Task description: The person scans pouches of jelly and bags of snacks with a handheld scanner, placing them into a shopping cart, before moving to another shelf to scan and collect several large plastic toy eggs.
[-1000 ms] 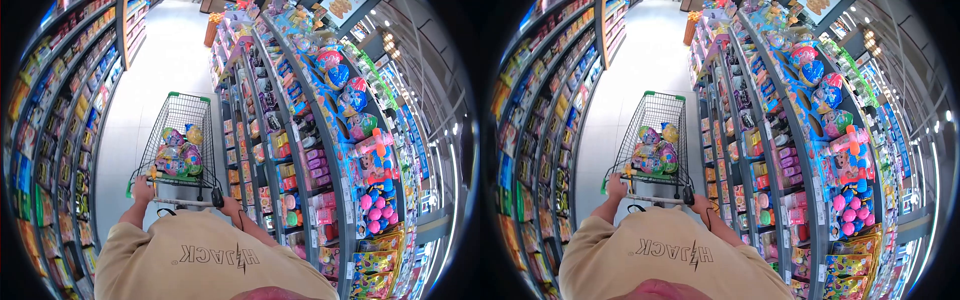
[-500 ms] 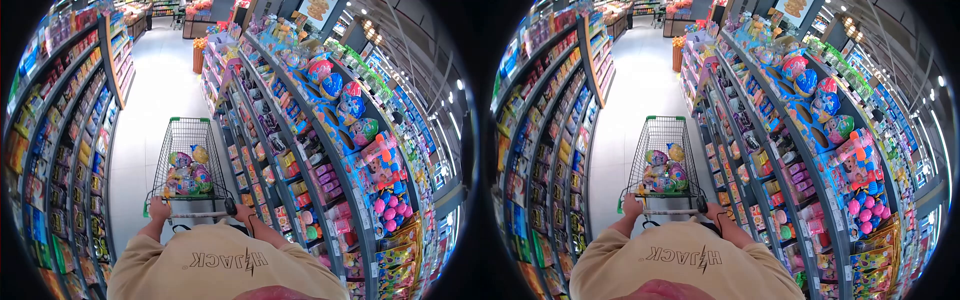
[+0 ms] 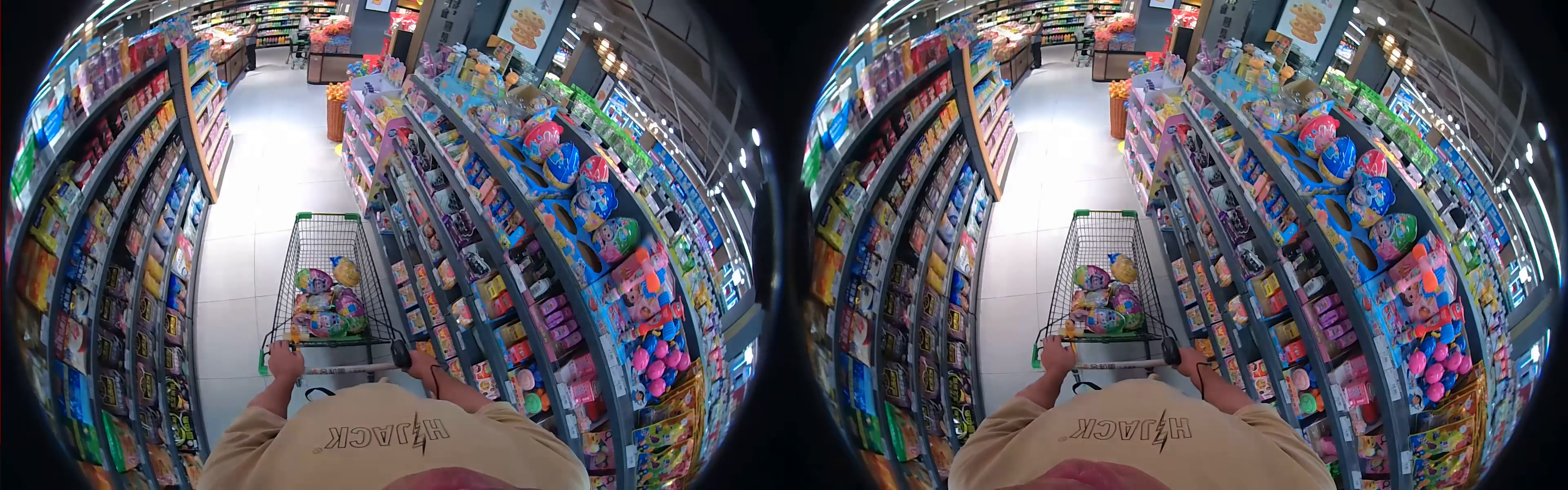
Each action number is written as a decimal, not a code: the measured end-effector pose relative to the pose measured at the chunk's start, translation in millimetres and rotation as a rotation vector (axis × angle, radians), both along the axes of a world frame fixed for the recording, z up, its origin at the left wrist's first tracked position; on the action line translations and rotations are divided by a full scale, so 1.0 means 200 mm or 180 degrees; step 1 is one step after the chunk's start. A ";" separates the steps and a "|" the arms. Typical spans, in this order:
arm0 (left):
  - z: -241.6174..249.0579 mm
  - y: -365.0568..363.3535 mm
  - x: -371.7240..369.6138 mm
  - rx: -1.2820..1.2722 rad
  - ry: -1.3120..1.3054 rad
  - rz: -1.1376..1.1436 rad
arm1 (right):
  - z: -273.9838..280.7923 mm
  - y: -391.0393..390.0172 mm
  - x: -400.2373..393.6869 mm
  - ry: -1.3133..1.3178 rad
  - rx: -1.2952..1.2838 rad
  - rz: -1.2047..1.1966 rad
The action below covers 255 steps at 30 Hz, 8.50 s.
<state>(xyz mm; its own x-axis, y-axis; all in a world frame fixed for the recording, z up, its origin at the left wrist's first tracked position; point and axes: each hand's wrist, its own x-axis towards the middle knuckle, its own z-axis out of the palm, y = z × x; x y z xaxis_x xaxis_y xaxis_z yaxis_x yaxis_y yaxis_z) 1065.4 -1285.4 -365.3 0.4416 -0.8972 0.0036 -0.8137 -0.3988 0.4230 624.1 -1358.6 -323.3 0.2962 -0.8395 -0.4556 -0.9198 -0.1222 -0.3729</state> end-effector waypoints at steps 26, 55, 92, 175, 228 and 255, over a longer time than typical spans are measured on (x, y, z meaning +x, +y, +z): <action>0.04 -0.53 0.07 0.0298 0.0022 0.0163 | -0.09 -0.60 0.06 -0.0247 -0.0004 0.0024; 0.01 -1.23 0.19 0.0365 -0.0169 0.0525 | 0.01 -1.48 0.15 -0.0623 0.0240 0.0879; -1.49 -2.63 -0.05 0.1425 -0.0692 -0.1681 | 0.73 -0.69 -0.26 -0.0774 0.1240 -0.3344; 2.34 -3.50 -2.54 -0.2575 0.1398 -0.3679 | 0.37 -0.37 -1.11 -0.2757 -0.0964 -0.3531; 0.38 -1.61 0.52 -0.1781 0.4124 0.1544 | -0.04 -2.50 1.15 -0.1967 -0.1470 -0.0889; -0.17 -1.51 0.42 -0.0985 0.2091 0.1706 | -1.97 -3.05 1.74 0.0192 -0.1388 0.0823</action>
